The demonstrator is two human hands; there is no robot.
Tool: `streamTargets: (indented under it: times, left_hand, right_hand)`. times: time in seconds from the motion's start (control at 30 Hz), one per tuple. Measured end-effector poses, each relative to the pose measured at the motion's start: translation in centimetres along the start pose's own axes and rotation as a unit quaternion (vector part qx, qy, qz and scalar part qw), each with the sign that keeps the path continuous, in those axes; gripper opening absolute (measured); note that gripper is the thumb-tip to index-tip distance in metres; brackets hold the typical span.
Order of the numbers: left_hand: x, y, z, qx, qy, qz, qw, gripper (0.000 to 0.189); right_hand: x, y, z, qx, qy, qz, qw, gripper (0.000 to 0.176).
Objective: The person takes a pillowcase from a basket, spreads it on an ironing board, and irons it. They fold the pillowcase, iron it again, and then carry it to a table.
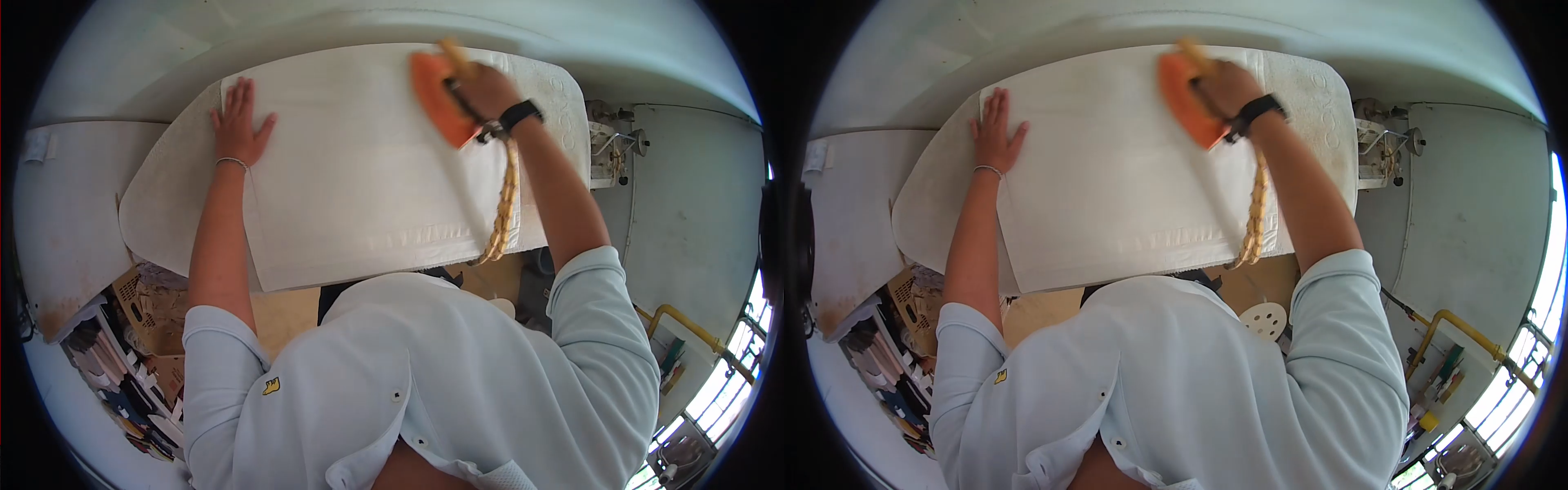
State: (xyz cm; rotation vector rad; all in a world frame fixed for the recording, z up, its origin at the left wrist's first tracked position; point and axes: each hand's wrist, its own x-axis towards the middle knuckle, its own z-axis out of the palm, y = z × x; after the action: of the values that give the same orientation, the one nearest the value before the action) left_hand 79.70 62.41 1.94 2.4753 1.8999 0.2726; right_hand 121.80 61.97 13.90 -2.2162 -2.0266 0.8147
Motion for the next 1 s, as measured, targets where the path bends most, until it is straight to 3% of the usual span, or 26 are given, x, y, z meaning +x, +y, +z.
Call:
streamTargets:
  times: [0.07, 0.13, 0.17, 0.23, 0.27, 0.33, 0.4, 0.47, 0.5, 0.57, 0.63, 0.7, 0.77, 0.83, 0.9, 0.97, 1.0]
  left_hand:
    - [0.0, -0.9, -0.2, 0.015, 0.012, -0.034, 0.999, 0.072]
    - [0.1, -1.2, -1.4, 0.076, -0.069, -0.112, 0.988, 0.073]
    - [-0.3, -1.1, -1.2, 0.078, -0.07, -0.115, 0.988, 0.073]
    - [-1.3, -0.8, -0.5, 0.023, 0.023, -0.103, 0.994, 0.073]
    - [-2.2, -0.4, -0.6, 0.027, 0.025, -0.112, 0.993, 0.073]
    - [-4.9, 0.7, -1.1, 0.02, -0.027, -0.01, 0.999, 0.073]
    - [-6.2, 0.3, -1.1, 0.014, -0.034, -0.051, 0.998, 0.073]
    - [-6.6, 0.7, -1.4, 0.036, -0.014, -0.142, 0.989, 0.072]
    - [-7.6, 1.5, -1.8, 0.038, -0.012, -0.151, 0.988, 0.072]
    - [-12.0, 3.6, -3.1, 0.02, -0.081, -0.112, 0.99, 0.07]
    - [-17.2, 4.5, -4.1, 0.0, -0.121, -0.175, 0.977, 0.07]
    - [-22.3, 4.5, -4.7, -0.037, -0.073, -0.206, 0.975, 0.065]
    - [-26.6, 4.8, -6.3, -0.121, 0.02, -0.19, 0.974, 0.053]
    - [-28.6, 5.7, -7.8, -0.293, -0.052, -0.304, 0.905, 0.032]
    - [-30.3, 6.2, -7.6, -0.292, -0.043, -0.31, 0.904, 0.026]
    - [-31.0, 6.2, -7.6, -0.293, -0.043, -0.307, 0.905, 0.022]
    - [-31.0, 6.0, -7.6, -0.303, -0.039, -0.31, 0.9, 0.021]
  right_hand:
    - [4.1, 6.3, -1.7, 0.128, 0.092, 0.125, 0.98, 0.034]
    - [4.8, 9.3, -4.0, 0.223, 0.094, 0.192, 0.951, 0.031]
    - [4.4, 9.7, -4.3, 0.223, 0.09, 0.189, 0.952, 0.031]
    - [3.4, 9.3, -4.8, 0.224, 0.031, 0.106, 0.968, 0.031]
    - [3.7, 10.0, -3.6, 0.211, -0.003, 0.04, 0.977, 0.034]
    - [1.2, 5.2, -1.9, 0.102, -0.076, -0.036, 0.991, 0.036]
    - [-1.7, -2.2, -0.9, -0.01, -0.182, -0.121, 0.976, 0.039]
    - [-1.9, -6.8, 2.0, -0.124, -0.176, -0.245, 0.945, 0.042]
    - [-1.5, -9.1, 2.8, -0.128, -0.177, -0.253, 0.943, 0.042]
    - [0.0, -13.1, 3.9, -0.111, -0.165, -0.185, 0.962, 0.045]
    - [3.3, -14.3, 4.1, -0.05, -0.057, -0.207, 0.975, 0.048]
    - [6.8, -15.6, 3.3, 0.091, -0.075, -0.063, 0.991, 0.04]
    - [10.3, -15.0, 3.8, 0.099, -0.083, -0.085, 0.988, 0.037]
    - [10.3, -17.2, 3.9, 0.065, -0.11, -0.093, 0.987, 0.038]
    - [9.3, -19.5, 6.3, 0.011, -0.139, -0.256, 0.956, 0.041]
    - [2.9, -26.5, 5.7, -0.035, -0.173, -0.193, 0.965, 0.045]
    - [4.1, -27.5, 8.2, -0.056, -0.123, -0.245, 0.96, 0.044]
